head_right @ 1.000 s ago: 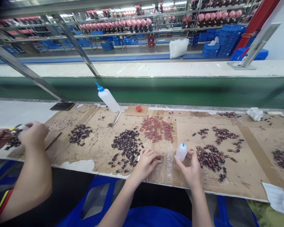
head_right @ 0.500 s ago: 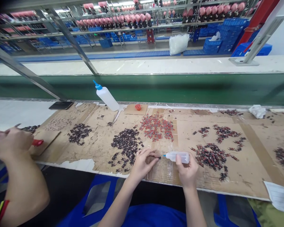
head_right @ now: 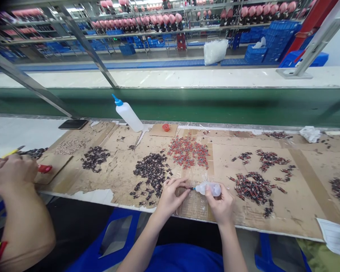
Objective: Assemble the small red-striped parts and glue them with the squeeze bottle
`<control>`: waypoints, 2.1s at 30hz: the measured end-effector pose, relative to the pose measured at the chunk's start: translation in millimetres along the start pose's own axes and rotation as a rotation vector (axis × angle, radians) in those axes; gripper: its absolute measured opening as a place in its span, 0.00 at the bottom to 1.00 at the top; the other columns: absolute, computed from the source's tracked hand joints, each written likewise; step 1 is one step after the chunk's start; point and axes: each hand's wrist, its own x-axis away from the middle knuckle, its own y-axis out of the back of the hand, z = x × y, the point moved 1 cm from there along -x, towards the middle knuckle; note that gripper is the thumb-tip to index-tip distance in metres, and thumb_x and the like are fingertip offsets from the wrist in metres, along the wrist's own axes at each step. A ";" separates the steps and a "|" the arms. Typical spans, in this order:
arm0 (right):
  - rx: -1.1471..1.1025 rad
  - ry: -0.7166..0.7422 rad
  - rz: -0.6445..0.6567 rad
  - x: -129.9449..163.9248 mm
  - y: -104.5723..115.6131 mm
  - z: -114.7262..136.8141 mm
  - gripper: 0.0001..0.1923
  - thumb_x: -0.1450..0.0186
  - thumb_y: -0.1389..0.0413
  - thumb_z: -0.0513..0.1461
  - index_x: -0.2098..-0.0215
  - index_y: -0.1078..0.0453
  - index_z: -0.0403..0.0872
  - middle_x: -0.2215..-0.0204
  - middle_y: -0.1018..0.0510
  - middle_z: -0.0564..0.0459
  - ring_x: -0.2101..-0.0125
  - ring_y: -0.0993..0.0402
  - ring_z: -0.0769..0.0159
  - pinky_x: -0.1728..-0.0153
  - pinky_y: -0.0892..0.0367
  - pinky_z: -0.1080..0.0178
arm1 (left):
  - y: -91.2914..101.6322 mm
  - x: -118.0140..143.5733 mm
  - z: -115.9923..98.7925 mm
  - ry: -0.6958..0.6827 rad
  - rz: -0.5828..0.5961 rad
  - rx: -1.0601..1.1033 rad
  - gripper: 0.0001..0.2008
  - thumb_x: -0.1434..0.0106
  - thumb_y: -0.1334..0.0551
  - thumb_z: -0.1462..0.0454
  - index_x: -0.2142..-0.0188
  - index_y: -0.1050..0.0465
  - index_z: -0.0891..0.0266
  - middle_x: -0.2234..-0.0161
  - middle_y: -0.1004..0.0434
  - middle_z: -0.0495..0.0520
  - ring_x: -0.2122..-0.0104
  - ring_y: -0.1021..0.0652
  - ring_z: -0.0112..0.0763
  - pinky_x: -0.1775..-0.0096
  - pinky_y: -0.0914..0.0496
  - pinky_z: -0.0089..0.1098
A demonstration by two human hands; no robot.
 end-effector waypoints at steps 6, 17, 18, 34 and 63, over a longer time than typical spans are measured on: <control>0.024 -0.011 -0.030 -0.7 -1.1 -0.2 0.22 0.42 0.45 0.55 0.79 0.31 0.46 0.86 0.28 0.55 0.85 0.35 0.69 0.82 0.38 0.68 | 1.0 -0.2 -3.7 0.028 0.028 -0.048 0.16 0.43 0.36 0.70 0.55 0.27 0.58 0.65 0.16 0.50 0.57 0.23 0.39 0.50 0.39 0.44; -0.037 -0.028 -0.006 -2.9 -1.7 0.9 0.21 0.43 0.44 0.54 0.80 0.32 0.46 0.87 0.30 0.55 0.86 0.36 0.70 0.82 0.38 0.68 | 1.2 0.3 -6.7 0.026 0.027 -0.085 0.16 0.43 0.36 0.71 0.55 0.27 0.58 0.66 0.16 0.49 0.57 0.24 0.39 0.51 0.40 0.44; -0.043 -0.033 -0.004 -3.3 -2.0 1.0 0.21 0.43 0.44 0.54 0.80 0.32 0.46 0.87 0.30 0.56 0.86 0.36 0.70 0.82 0.38 0.68 | 0.7 0.7 -6.7 0.017 0.019 -0.094 0.16 0.44 0.36 0.72 0.55 0.27 0.58 0.66 0.16 0.49 0.57 0.24 0.39 0.50 0.40 0.44; -0.439 -0.223 -0.221 -16.8 -2.0 -16.0 0.24 0.57 0.31 0.47 0.68 0.34 0.47 0.70 0.22 0.51 0.69 0.23 0.60 0.64 0.28 0.55 | 20.9 -10.4 2.8 -0.048 -0.088 -0.158 0.11 0.40 0.35 0.67 0.57 0.25 0.56 0.62 0.18 0.52 0.54 0.24 0.39 0.51 0.38 0.43; -0.252 0.182 0.032 14.7 -28.1 25.3 0.09 0.37 0.42 0.42 0.60 0.25 0.47 0.65 0.20 0.47 0.67 0.22 0.63 0.69 0.24 0.62 | 18.2 -27.7 -14.0 -0.098 -0.005 -0.119 0.08 0.34 0.44 0.69 0.65 0.26 0.59 0.64 0.23 0.53 0.59 0.27 0.36 0.55 0.34 0.36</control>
